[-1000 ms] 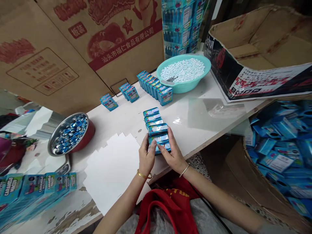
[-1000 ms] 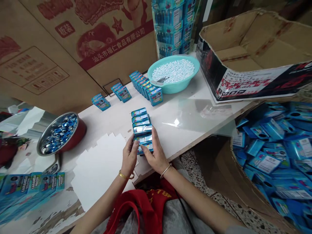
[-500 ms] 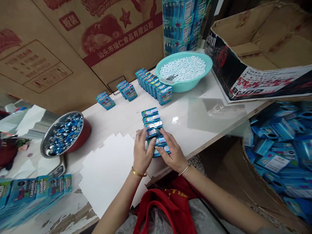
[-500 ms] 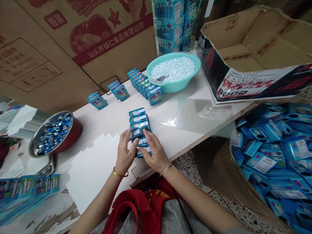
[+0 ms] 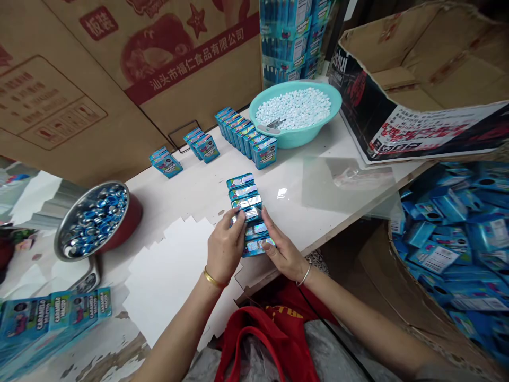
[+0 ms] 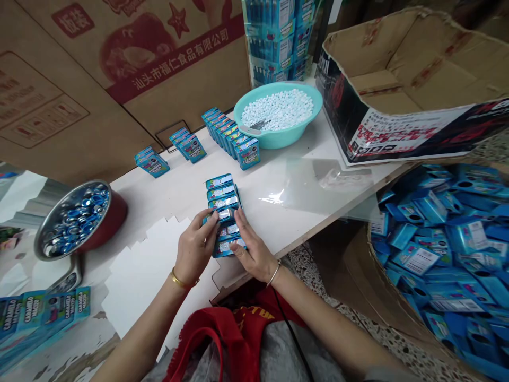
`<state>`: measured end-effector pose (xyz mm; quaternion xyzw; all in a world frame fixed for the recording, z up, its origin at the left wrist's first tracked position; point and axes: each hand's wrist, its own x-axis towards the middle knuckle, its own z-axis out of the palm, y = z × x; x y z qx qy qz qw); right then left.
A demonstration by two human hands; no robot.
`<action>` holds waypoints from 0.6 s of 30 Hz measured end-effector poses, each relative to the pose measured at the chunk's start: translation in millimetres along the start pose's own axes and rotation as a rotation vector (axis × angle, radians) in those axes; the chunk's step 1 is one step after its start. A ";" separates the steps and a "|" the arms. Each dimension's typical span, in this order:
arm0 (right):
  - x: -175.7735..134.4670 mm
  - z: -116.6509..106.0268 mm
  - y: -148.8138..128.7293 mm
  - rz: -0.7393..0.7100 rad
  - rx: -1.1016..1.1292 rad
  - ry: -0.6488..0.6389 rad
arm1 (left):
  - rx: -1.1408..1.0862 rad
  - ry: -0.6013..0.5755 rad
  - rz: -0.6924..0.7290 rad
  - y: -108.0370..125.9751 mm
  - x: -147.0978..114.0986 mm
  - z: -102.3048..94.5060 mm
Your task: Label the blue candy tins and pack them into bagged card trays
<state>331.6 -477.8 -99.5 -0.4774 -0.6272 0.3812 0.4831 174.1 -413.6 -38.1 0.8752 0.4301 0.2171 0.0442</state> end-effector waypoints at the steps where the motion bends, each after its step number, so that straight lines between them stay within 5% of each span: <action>1: 0.2 -0.9 1.7 0.002 -0.013 0.013 | 0.038 -0.016 0.000 1.8 3.0 -2.4; 12: -4.6 2.8 7.7 -0.072 -0.162 0.074 | 0.169 -0.224 0.129 6.7 4.8 -4.9; 18: 2.2 -26.8 13.9 -0.096 -0.247 0.064 | 0.215 -0.284 0.147 19.6 6.2 1.7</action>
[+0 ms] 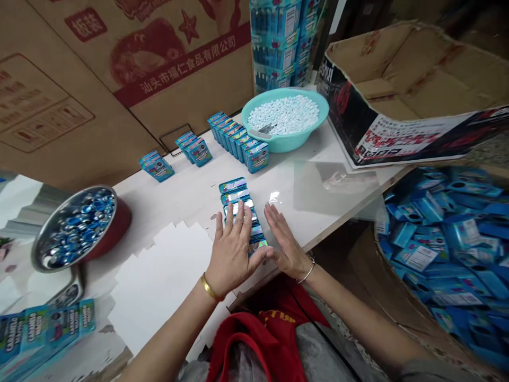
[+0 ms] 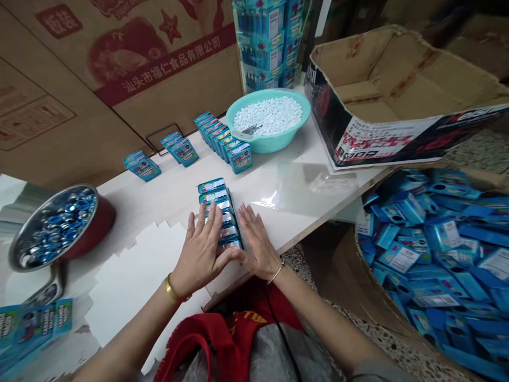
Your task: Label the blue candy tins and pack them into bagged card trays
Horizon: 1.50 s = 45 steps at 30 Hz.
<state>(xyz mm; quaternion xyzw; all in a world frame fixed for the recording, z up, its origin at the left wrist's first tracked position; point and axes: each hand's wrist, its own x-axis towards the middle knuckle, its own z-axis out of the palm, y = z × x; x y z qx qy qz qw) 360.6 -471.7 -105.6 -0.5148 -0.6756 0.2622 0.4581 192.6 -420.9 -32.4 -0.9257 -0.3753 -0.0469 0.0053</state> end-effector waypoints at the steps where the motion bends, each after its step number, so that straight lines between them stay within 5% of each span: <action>1: 4.6 -7.1 7.2 0.019 0.000 0.036 | 0.006 -0.022 0.017 1.2 2.6 1.2; 6: 46.6 -44.3 64.5 0.303 -0.210 0.318 | 0.021 -0.062 -0.001 -1.7 8.8 6.7; 12: 68.7 -71.7 125.5 0.623 -0.680 0.306 | -0.035 -0.009 -0.012 -6.6 5.6 6.9; 18: 60.2 -73.6 152.5 0.621 -0.733 0.260 | -0.315 0.210 0.104 22.6 -5.2 -19.4; 21: 65.8 -78.8 156.8 0.595 -0.656 0.268 | -0.566 0.147 0.198 55.0 -5.5 -26.8; 25: 66.0 -92.2 153.8 0.514 -0.546 0.284 | -0.951 0.023 0.070 91.2 11.7 1.3; 30: 28.4 -118.3 131.9 0.178 -0.444 0.271 | -1.404 0.242 -0.664 110.7 61.9 47.3; 32: 9.7 -128.4 118.4 0.010 -0.455 0.256 | -1.519 0.192 -0.797 115.2 80.1 57.1; 35: -10.2 -136.3 96.5 -0.061 -0.568 0.233 | -1.621 0.051 -0.803 122.2 94.8 69.3; 39: -27.3 -124.7 66.5 0.038 -0.569 0.361 | -1.629 0.158 -0.823 130.8 95.9 83.1; 45: -47.6 -96.6 43.7 0.252 0.016 0.231 | -1.556 0.127 -0.677 133.8 90.0 73.3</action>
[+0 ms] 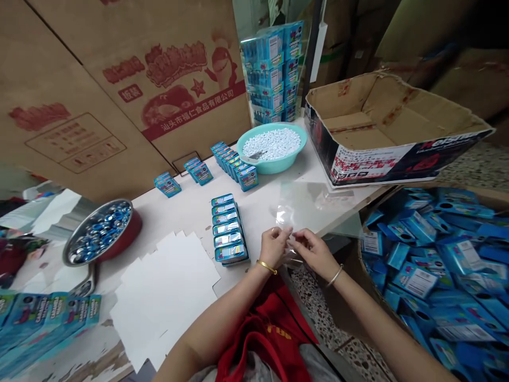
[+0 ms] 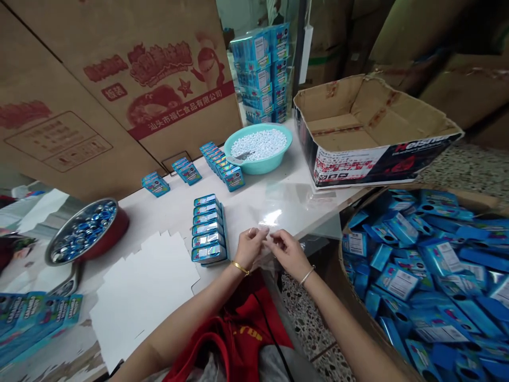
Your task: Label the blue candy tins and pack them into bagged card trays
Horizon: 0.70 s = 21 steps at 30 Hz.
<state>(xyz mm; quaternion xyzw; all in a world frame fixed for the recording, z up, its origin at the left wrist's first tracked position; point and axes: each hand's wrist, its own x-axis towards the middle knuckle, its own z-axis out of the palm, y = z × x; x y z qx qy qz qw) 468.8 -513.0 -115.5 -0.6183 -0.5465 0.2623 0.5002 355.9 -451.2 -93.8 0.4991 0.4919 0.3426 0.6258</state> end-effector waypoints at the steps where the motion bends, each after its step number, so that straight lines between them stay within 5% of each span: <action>1: -0.9 -0.7 1.4 0.027 0.097 -0.027 | 0.043 -0.012 0.020 3.2 -2.7 -1.5; 7: 6.1 -26.2 5.6 0.170 0.339 0.149 | 0.155 0.014 0.126 12.4 -12.5 -8.9; 11: 2.7 -23.7 -13.7 0.249 0.365 0.048 | 0.305 0.000 0.333 16.4 -13.8 1.0; 17: -8.6 -5.1 -22.4 0.209 0.186 0.194 | 0.409 -0.014 0.490 21.6 -18.8 13.0; 21: -6.5 -34.5 -17.6 0.115 -0.050 0.403 | 0.483 0.020 0.470 26.0 -17.7 3.9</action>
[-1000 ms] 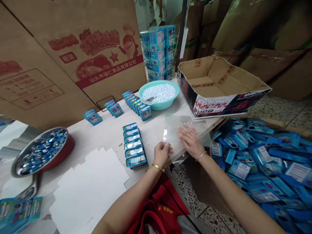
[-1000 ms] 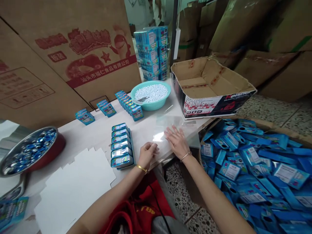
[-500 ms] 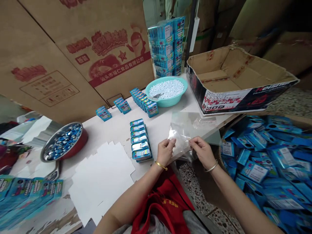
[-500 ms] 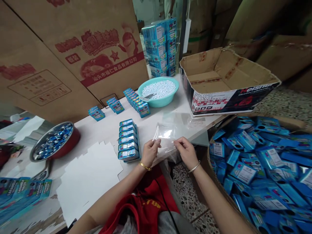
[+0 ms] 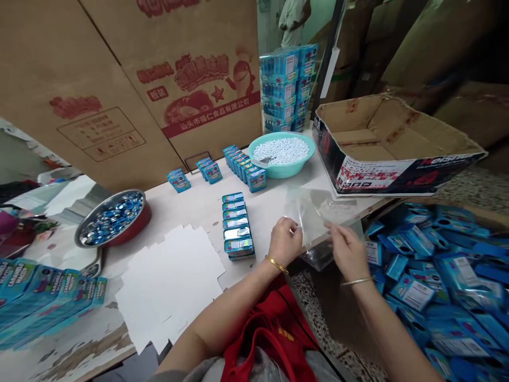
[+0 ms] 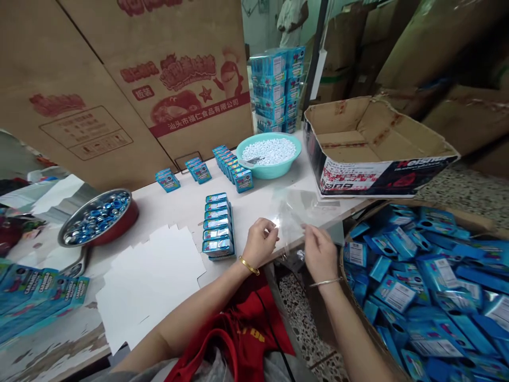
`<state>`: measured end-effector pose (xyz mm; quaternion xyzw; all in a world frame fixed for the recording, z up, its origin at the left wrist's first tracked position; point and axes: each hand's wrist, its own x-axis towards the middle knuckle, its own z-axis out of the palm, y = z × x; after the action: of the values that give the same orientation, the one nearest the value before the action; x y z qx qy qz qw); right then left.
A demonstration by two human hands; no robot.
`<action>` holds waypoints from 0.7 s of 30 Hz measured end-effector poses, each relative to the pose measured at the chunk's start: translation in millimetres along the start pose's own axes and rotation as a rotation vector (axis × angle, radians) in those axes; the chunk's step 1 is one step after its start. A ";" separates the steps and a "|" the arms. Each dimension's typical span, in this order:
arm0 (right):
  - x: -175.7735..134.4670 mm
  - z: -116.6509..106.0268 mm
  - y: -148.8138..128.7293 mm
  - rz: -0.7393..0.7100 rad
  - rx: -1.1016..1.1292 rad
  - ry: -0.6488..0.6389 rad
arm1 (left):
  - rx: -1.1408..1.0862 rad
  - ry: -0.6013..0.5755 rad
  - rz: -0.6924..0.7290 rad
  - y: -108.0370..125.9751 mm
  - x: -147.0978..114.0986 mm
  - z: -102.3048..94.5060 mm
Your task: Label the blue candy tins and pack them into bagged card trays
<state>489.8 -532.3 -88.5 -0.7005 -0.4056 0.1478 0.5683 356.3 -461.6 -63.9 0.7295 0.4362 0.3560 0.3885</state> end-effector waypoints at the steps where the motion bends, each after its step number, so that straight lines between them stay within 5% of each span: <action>1: 5.1 -10.1 -5.4 -0.070 -0.063 0.068 | 0.035 -0.012 0.003 2.4 1.6 -5.1; 5: 18.9 -42.0 -53.4 -0.406 -0.319 0.298 | 0.077 -0.219 0.157 23.6 11.5 -42.3; 8: 20.7 -38.8 -82.1 -0.568 -0.475 0.303 | 0.153 -0.273 0.333 27.3 20.5 -87.0; 11: 20.4 -9.7 -79.1 -0.603 -0.551 0.190 | 0.468 -0.148 0.260 1.3 28.1 -131.5; 15: 15.5 49.8 -50.1 -0.488 -0.507 0.018 | 0.576 -0.240 0.070 -49.2 29.4 -168.4; 18: 5.5 92.6 -35.5 -0.360 -0.410 -0.142 | 0.276 0.041 -0.034 -72.9 24.8 -176.7; 21: -8.7 127.1 -31.4 -0.263 -0.281 -0.262 | -0.104 0.364 -0.308 -88.0 18.1 -168.2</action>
<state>386.9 -451.9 -101.4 -0.6887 -0.5802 0.1041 0.4222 187.0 -374.1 -63.0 0.5574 0.5860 0.4400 0.3902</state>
